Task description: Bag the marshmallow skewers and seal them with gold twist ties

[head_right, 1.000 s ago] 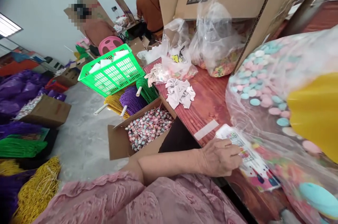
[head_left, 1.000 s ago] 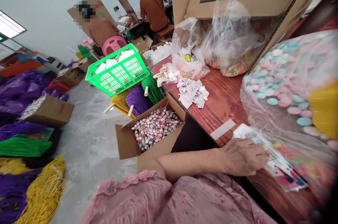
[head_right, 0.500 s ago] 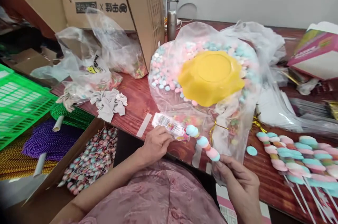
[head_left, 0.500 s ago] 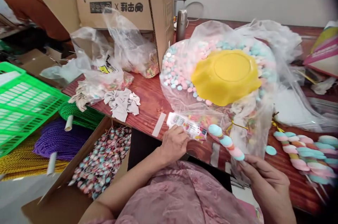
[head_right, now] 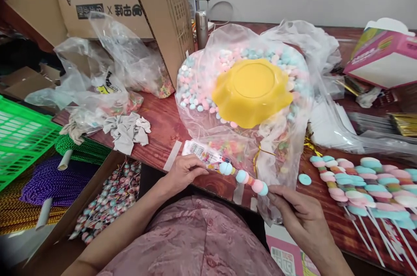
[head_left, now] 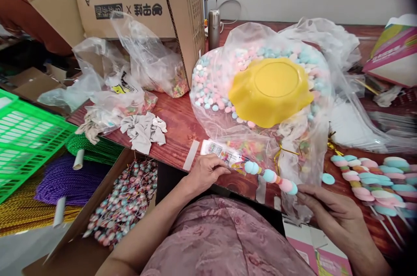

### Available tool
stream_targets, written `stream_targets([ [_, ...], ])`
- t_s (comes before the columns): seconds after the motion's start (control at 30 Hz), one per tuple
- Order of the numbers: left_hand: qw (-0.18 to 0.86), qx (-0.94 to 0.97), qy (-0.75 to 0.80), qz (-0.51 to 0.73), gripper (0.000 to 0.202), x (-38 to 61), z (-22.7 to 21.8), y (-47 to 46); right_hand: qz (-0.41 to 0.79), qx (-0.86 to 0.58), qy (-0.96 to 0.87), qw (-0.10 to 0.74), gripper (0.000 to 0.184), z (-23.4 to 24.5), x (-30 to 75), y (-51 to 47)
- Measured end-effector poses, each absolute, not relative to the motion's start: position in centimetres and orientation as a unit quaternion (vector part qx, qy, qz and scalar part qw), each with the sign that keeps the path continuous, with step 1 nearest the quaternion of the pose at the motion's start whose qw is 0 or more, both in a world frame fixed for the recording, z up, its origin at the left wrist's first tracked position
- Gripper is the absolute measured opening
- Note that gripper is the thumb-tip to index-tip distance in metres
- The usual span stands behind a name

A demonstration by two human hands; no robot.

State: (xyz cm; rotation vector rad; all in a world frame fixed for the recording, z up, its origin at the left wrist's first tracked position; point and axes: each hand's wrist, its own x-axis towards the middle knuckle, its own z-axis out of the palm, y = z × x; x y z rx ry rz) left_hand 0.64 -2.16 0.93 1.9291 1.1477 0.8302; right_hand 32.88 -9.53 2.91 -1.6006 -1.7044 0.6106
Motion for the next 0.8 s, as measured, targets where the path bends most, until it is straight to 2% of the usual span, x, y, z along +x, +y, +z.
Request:
stream_targets([
  [0.27,0.237,0.822,0.407,0.320,0.021,0.8,0.0,-2.6,0.085,-0.486,-0.804,0.331,0.015,5.2,32.7,-8.8],
  [0.4,0.195,0.837,0.394,0.325,0.022,1.1,-0.6,-2.7,0.004,-0.441,-0.856,0.268,0.023,5.8,32.7,-9.1],
  [0.53,0.229,0.825,0.396,0.333,0.020,1.0,-0.3,-2.7,-0.042,-0.419,-0.880,0.219,0.028,6.8,32.7,-9.3],
  [0.7,0.291,0.806,0.400,0.325,0.021,0.9,0.1,-2.6,-0.042,-0.415,-0.881,0.223,0.027,7.2,32.5,-9.6],
  [0.8,0.279,0.824,0.384,0.309,0.022,0.8,0.0,-2.5,-0.064,-0.405,-0.885,0.222,0.027,7.0,32.2,-9.7],
])
